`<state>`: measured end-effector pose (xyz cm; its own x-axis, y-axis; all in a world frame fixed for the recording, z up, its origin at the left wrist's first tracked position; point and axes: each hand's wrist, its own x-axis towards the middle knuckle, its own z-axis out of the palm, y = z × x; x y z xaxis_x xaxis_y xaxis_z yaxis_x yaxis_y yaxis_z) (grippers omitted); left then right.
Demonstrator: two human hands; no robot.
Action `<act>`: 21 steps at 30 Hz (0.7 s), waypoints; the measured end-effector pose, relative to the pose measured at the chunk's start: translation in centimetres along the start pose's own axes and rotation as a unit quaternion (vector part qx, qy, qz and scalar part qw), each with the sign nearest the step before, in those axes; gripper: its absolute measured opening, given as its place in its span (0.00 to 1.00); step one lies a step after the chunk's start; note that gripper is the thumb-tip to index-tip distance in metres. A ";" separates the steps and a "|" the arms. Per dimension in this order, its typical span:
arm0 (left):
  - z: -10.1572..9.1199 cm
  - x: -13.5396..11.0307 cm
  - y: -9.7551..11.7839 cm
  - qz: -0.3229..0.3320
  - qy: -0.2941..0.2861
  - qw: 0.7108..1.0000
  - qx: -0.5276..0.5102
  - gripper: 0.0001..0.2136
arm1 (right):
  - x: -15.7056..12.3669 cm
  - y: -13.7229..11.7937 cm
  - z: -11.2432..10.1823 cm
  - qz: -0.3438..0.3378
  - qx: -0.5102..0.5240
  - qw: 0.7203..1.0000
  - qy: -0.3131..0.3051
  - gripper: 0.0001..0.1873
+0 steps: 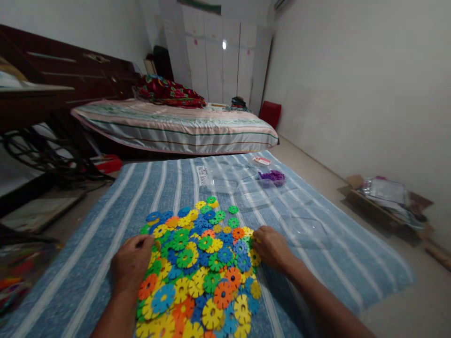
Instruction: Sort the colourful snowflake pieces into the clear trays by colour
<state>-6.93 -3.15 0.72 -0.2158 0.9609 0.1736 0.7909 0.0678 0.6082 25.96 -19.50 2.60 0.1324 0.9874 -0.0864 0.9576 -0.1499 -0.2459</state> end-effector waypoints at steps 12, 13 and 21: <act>-0.7 -0.3 1.0 -0.027 -0.011 0.999 -0.020 0.09 | -4.0 5.9 -1.6 0.127 -0.066 0.955 0.262 0.08; -0.7 -0.3 1.1 -0.029 -0.013 0.999 -0.021 0.09 | -4.2 6.3 -1.6 0.150 -0.075 0.958 0.234 0.09; -0.9 -0.5 1.3 -0.028 -0.020 0.999 -0.013 0.10 | -5.3 7.9 -1.7 0.226 -0.119 0.962 0.100 0.14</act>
<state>-6.28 -3.76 2.10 -0.2358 0.9657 0.1084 0.7636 0.1151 0.6353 33.23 -25.82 2.76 0.5726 0.8175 0.0615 0.8189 -0.5739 0.0038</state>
